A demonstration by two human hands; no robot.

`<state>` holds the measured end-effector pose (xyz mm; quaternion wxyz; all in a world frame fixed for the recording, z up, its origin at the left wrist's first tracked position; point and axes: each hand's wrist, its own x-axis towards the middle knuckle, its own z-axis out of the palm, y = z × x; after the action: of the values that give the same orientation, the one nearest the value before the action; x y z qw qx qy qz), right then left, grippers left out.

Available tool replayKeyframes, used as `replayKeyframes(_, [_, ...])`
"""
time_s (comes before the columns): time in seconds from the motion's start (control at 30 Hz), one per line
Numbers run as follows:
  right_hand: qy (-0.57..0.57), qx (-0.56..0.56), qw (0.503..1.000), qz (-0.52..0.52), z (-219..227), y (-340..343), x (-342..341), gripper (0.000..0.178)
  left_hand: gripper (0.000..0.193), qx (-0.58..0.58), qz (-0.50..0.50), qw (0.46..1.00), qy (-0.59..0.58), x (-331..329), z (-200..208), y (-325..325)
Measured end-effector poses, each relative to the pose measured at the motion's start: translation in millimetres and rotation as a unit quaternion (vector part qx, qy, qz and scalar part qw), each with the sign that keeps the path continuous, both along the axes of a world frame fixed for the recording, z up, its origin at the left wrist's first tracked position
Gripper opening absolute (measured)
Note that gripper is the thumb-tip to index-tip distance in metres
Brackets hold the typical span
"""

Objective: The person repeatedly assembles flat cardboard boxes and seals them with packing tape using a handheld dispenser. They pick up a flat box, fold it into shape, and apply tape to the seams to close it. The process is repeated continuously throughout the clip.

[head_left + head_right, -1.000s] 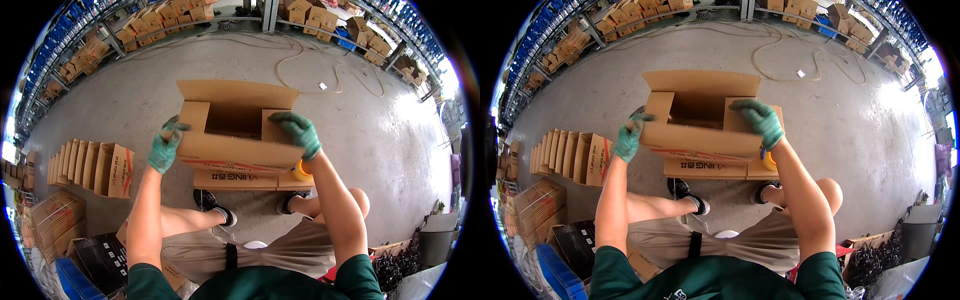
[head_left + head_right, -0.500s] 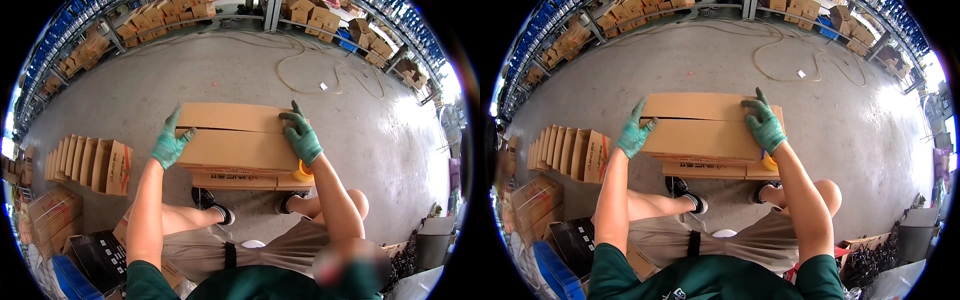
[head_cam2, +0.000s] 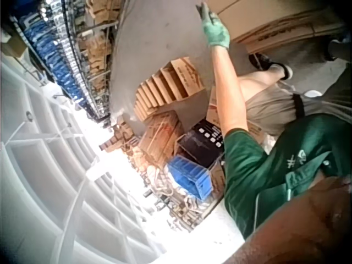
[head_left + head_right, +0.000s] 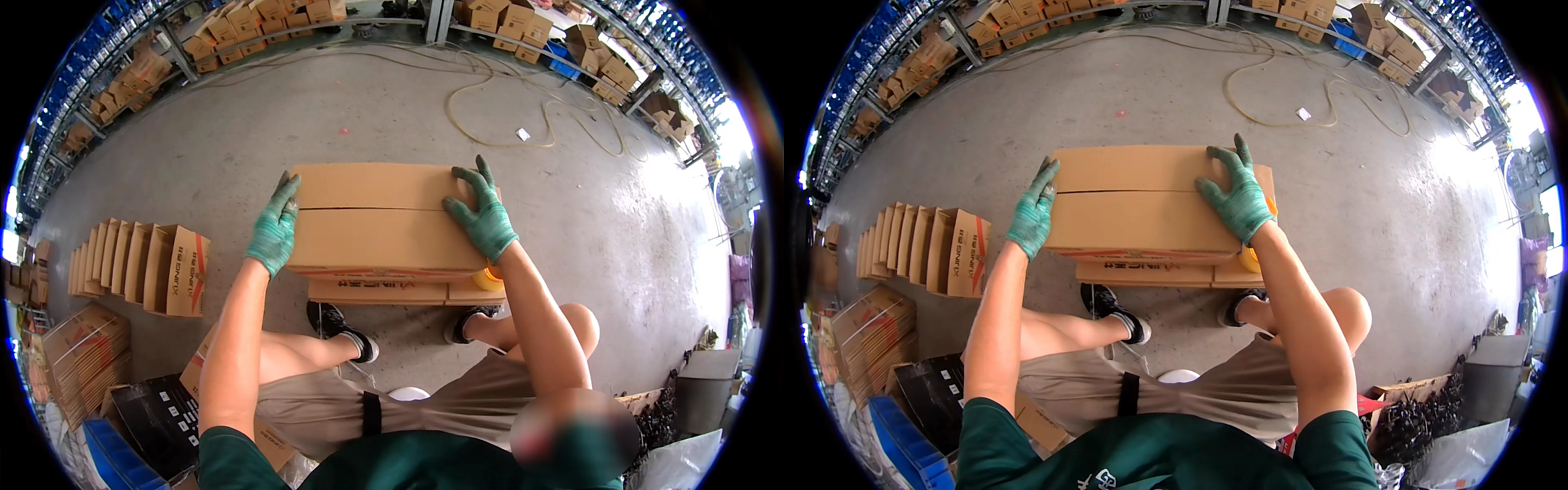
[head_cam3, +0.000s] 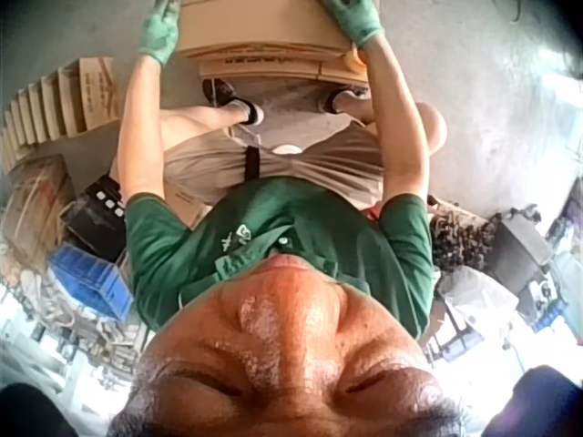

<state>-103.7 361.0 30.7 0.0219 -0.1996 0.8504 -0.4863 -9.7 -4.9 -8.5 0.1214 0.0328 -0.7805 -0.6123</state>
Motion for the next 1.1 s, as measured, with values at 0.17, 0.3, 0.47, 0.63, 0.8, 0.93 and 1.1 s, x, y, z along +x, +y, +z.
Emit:
replayKeyframes(0.17, [0.010, 0.016, 1.000, 0.005, -6.4, 12.6, -6.7, 0.053, 0.039, -0.092, 0.043, 0.993, -0.052, 0.7, 10.8, 4.7])
replayKeyframes(0.3, [-0.179, -0.073, 0.980, -0.052, -26.6, 56.8, -27.8, 0.049, 0.038, -0.093, 0.047, 0.994, -0.031, 0.0, 3.4, 3.3])
replayKeyframes(0.47, [-0.141, 0.428, 0.888, -0.087, -106.8, 64.6, 13.5, 0.058, 0.036, -0.097, 0.060, 0.993, -0.015, -1.0, -2.3, 3.6])
replayKeyframes(0.63, [-0.209, 0.191, 0.920, -0.270, -134.6, 54.5, 15.9, 0.062, 0.036, -0.124, 0.085, 0.988, -0.030, -2.6, -6.2, -0.1])
replayKeyframes(0.8, [-0.168, -0.036, 0.982, -0.077, -89.4, 121.5, -35.2, 0.040, 0.035, -0.179, 0.098, 0.978, -0.038, -0.6, 4.8, 11.9])
replayKeyframes(0.93, [-0.046, -0.270, 0.961, -0.030, 67.9, 58.8, -25.4, 0.044, 0.034, -0.181, 0.102, 0.977, -0.040, -0.3, 2.0, 6.5])
replayKeyframes(1.1, [-0.114, -0.140, 0.970, 0.165, 101.7, 2.8, -33.4, 0.045, 0.035, -0.216, 0.114, 0.966, -0.083, 2.8, 31.3, 24.5])
